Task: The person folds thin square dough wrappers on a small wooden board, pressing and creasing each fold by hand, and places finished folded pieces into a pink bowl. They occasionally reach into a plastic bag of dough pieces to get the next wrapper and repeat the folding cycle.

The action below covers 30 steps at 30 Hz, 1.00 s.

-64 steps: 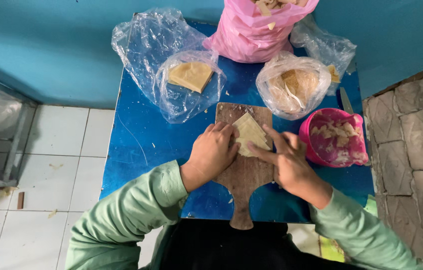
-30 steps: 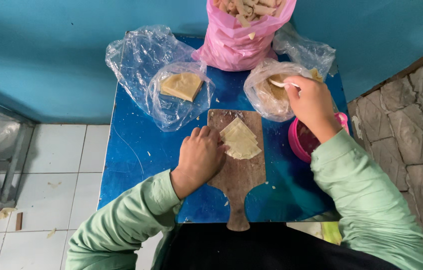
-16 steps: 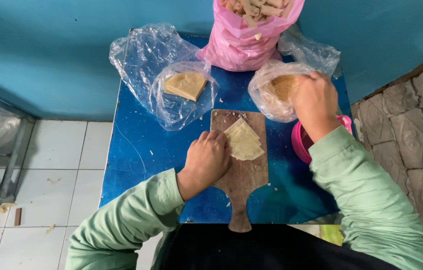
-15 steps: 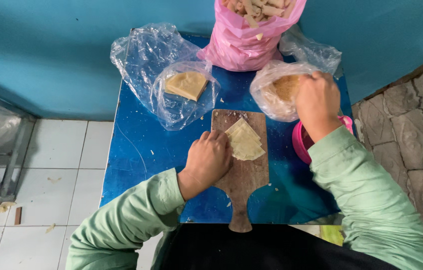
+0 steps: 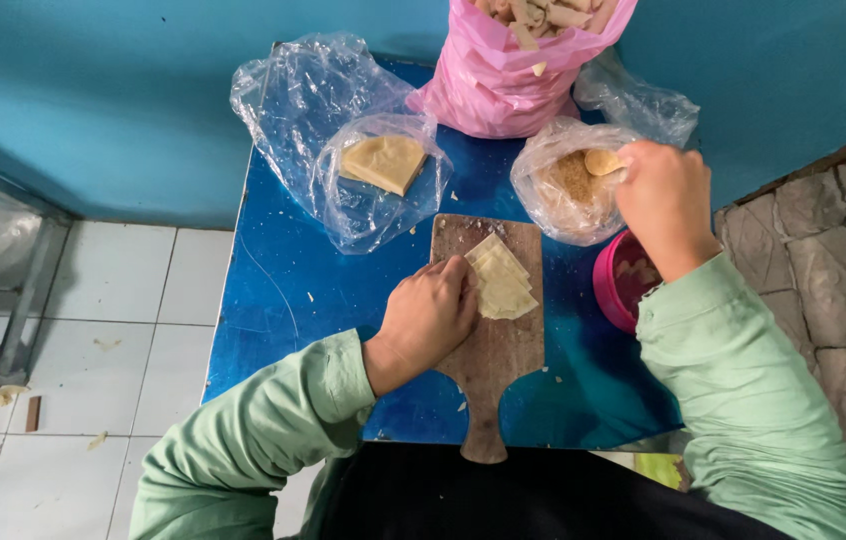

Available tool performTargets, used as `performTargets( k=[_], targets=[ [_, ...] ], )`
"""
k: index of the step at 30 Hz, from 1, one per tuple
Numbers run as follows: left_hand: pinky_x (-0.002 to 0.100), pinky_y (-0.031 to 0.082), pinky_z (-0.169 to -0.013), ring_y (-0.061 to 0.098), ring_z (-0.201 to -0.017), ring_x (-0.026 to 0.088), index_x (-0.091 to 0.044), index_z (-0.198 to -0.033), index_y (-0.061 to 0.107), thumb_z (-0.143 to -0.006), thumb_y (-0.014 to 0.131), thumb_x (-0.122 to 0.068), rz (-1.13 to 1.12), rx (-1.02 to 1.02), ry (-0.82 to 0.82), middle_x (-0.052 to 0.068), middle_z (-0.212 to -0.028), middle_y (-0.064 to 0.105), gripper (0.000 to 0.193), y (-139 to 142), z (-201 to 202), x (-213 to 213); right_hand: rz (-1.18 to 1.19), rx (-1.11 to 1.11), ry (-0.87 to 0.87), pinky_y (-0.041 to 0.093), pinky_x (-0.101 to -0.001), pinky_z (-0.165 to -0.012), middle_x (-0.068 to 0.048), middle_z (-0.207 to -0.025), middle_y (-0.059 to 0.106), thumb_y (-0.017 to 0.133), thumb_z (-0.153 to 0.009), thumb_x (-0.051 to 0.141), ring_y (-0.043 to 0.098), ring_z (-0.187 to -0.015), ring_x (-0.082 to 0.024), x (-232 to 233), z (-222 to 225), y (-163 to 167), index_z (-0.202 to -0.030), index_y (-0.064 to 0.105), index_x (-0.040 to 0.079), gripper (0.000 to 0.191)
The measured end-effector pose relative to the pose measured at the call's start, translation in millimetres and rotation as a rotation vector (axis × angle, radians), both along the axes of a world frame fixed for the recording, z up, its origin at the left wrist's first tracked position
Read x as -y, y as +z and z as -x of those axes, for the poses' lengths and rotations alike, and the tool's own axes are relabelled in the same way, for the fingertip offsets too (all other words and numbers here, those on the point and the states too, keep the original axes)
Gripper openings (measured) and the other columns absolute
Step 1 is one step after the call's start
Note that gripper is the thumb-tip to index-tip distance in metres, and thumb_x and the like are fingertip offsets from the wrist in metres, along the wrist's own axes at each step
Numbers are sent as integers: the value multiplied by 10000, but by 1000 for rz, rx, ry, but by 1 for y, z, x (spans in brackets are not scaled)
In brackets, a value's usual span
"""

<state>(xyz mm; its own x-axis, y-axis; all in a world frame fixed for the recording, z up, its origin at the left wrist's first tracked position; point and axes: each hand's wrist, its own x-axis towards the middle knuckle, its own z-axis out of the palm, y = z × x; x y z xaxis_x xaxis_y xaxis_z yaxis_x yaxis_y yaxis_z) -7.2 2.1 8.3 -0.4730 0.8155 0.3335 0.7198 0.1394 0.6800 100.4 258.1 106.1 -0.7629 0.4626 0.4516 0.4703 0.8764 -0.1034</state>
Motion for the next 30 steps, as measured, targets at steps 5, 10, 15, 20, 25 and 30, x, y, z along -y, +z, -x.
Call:
performTargets(
  k=[5,10,15,20,25,30],
  targets=[
    [483,540,-720,674,-850,373,-38,-917,575,-939,640,-234,39,54,4,153,-855,687,208,4,-3,-2,82,-36,19,550,-494,-781,-199,-904,721,632,-918,33,694,-855,-413,-7,2,-5,-1003,794,87,190],
    [475,538,-759,670,-893,373,-39,-913,576,-945,629,-195,-23,18,-3,149,-896,684,168,3,-1,-2,418,-136,-36,550,-352,-697,-129,-848,747,635,-947,50,733,-759,-216,-19,-6,-4,-1049,793,71,189],
    [471,536,-754,668,-887,370,-34,-898,563,-911,661,-183,5,53,-13,145,-871,677,179,-1,-1,-3,833,-271,-103,465,-240,-586,-64,-829,716,608,-968,45,598,-660,-88,-26,-19,-7,-1086,771,15,203],
    [472,538,-736,665,-889,373,-25,-964,539,-880,666,-156,38,72,-3,151,-889,667,201,0,-1,-4,1040,-346,-59,430,-195,-578,-34,-861,701,626,-1004,62,553,-673,-44,-24,-43,-10,-1125,755,3,186],
    [469,542,-740,666,-908,376,-44,-1016,583,-886,661,-153,-13,69,-43,143,-956,675,187,3,-1,-2,1042,-238,4,419,-206,-561,-31,-853,714,616,-1005,72,565,-681,-49,19,-77,-24,-1167,744,18,213],
    [473,545,-768,665,-929,385,-45,-1021,615,-903,653,-154,-52,48,-34,148,-997,681,165,5,-4,-2,712,-159,203,556,-261,-679,-61,-876,755,585,-992,28,689,-768,-89,74,-87,-40,-1145,737,33,215]
  ],
)
